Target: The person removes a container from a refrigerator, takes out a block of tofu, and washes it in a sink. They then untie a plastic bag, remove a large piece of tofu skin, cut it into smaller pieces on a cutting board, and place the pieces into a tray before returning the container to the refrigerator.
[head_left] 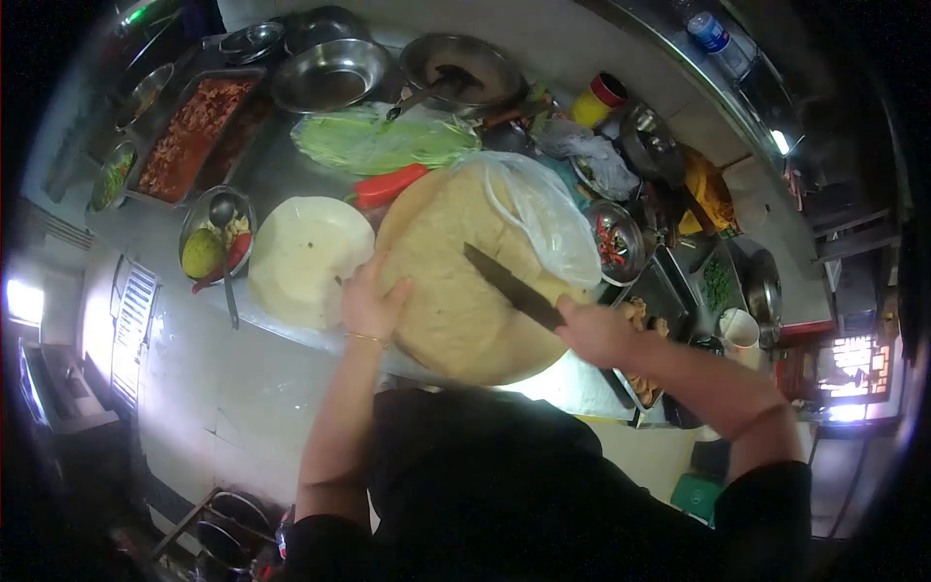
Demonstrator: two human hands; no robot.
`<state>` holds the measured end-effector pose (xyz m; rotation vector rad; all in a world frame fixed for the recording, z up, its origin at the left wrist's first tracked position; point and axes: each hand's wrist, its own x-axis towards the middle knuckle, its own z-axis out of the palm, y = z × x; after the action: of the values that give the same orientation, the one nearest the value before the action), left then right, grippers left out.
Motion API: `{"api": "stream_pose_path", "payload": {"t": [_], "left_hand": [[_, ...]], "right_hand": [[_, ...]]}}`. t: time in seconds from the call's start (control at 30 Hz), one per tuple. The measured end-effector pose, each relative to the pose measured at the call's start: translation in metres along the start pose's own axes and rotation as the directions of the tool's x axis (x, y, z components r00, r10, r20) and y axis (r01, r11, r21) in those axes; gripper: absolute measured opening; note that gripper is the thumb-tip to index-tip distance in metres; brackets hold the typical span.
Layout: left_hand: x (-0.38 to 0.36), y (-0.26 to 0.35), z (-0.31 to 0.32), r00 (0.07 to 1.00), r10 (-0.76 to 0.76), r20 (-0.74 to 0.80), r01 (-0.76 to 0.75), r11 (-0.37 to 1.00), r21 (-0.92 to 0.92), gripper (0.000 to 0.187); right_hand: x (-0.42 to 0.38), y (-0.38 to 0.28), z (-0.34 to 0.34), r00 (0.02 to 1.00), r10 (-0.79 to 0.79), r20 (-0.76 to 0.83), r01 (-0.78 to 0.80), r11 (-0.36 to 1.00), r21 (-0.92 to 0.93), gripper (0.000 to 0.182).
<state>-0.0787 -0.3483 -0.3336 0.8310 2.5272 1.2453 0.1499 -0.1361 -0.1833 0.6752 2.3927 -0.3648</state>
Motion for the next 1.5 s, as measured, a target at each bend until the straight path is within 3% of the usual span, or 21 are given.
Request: {"api": "stream_pose_path", "payload": {"t": [0.17,0.27,0.37,0.43,0.47,0.5,0.57,0.63,0.67,0.77,0.87,0.97,1.07,1.1,1.2,1.23,1.33,1.4,1.43,1.47,1.5], "left_hand": [[-0.003,0.001,-0.001,0.999,0.038,-0.02,-0.039,0.998,-0.04,0.055],[-0.005,0.003,-0.008,0.999,0.053,-0.005,-0.053,0.991,-0.12,0.055],[-0.017,0.011,-0.019,0.999,-0.015,-0.047,0.015,1.0,0.0,0.053],[-0.029,-0.007,-0.019,0.996,0.012,-0.088,-0.028,0.983,-0.179,0.056],[-0.036,-0.017,-0.014,0.994,0.024,-0.105,-0.051,0.962,-0.269,0.058],[-0.047,-0.027,-0.003,0.967,-0.129,-0.218,0.015,0.888,-0.459,0.06],[-0.067,-0.028,0.019,0.827,-0.468,-0.311,0.049,0.611,-0.79,0.064],[-0.081,0.006,0.003,0.736,-0.659,0.156,0.33,0.148,-0.932,0.069],[-0.084,0.024,-0.002,0.637,-0.662,0.395,0.443,-0.106,-0.89,0.072],[-0.086,0.047,0.025,0.771,-0.624,0.128,0.29,0.165,-0.943,0.068],[-0.074,0.047,0.021,0.891,-0.4,-0.214,0.014,0.495,-0.869,0.062],[-0.064,0.049,-0.022,0.886,-0.433,-0.167,0.008,0.375,-0.927,0.058],[-0.039,0.008,-0.084,0.973,-0.203,0.112,0.135,0.105,-0.985,0.066],[-0.032,-0.001,-0.098,0.947,-0.302,0.112,0.123,0.015,-0.992,0.062],[0.01,-0.027,-0.104,0.838,-0.544,0.048,0.057,0.001,-0.998,0.05],[0.026,-0.057,-0.095,0.843,-0.537,0.039,0.037,-0.015,-0.999,0.046],[0.051,-0.095,-0.063,0.881,-0.451,0.146,0.109,-0.108,-0.988,0.045],[0.032,-0.085,-0.052,0.896,-0.338,0.287,0.255,-0.139,-0.957,0.049],[0.016,-0.073,-0.052,0.892,-0.243,0.38,0.36,-0.126,-0.925,0.051],[0.009,-0.059,-0.047,0.875,-0.136,0.464,0.454,-0.1,-0.885,0.053],[0.01,-0.042,-0.037,0.852,-0.058,0.52,0.518,-0.045,-0.854,0.055]], "right_hand": [[0.055,-0.003,0.048,0.938,-0.121,-0.324,0.129,0.992,0.003,0.032],[0.069,-0.007,0.05,0.927,-0.187,-0.326,0.203,0.979,0.016,0.032],[0.014,0.03,0.063,0.96,-0.079,-0.267,0.111,0.988,0.107,0.032],[-0.035,0.07,0.084,0.96,-0.042,-0.277,0.071,0.993,0.097,0.033],[-0.06,0.085,0.09,0.978,0.017,-0.209,0.004,0.995,0.098,0.034],[-0.087,0.096,0.092,0.987,0.08,-0.138,-0.067,0.993,0.094,0.035],[-0.128,0.113,0.106,0.949,0.036,-0.313,0.044,0.969,0.244,0.039],[-0.155,0.102,0.104,0.916,0.058,-0.397,0.068,0.953,0.295,0.043],[-0.164,0.098,0.105,0.897,0.07,-0.437,0.083,0.944,0.32,0.046],[-0.158,0.092,0.131,0.884,-0.069,-0.463,0.15,0.978,0.142,0.055],[-0.126,0.086,0.148,0.892,-0.158,-0.423,0.192,0.981,0.039,0.06],[-0.084,0.08,0.16,0.887,-0.159,-0.433,0.209,0.975,0.07,0.059],[-0.046,0.071,0.154,0.787,-0.169,-0.593,0.194,0.981,-0.023,0.049],[-0.043,0.067,0.146,0.748,-0.159,-0.644,0.207,0.978,-0.001,0.047],[-0.028,0.055,0.117,0.623,-0.136,-0.77,0.258,0.965,0.038,0.042],[-0.023,0.051,0.105,0.581,-0.123,-0.805,0.266,0.963,0.045,0.04],[0.006,0.043,0.074,0.459,-0.03,-0.888,0.326,0.935,0.137,0.034],[0.037,0.035,0.052,0.346,0.039,-0.938,0.351,0.921,0.168,0.024],[0.064,0.043,0.049,0.348,-0.169,-0.922,0.362,0.932,-0.035,0.023],[0.088,0.041,0.044,0.487,-0.08,-0.87,0.415,0.897,0.15,0.02],[0.13,0.029,0.048,0.303,0.153,-0.94,0.278,0.93,0.241,0.018]]}}
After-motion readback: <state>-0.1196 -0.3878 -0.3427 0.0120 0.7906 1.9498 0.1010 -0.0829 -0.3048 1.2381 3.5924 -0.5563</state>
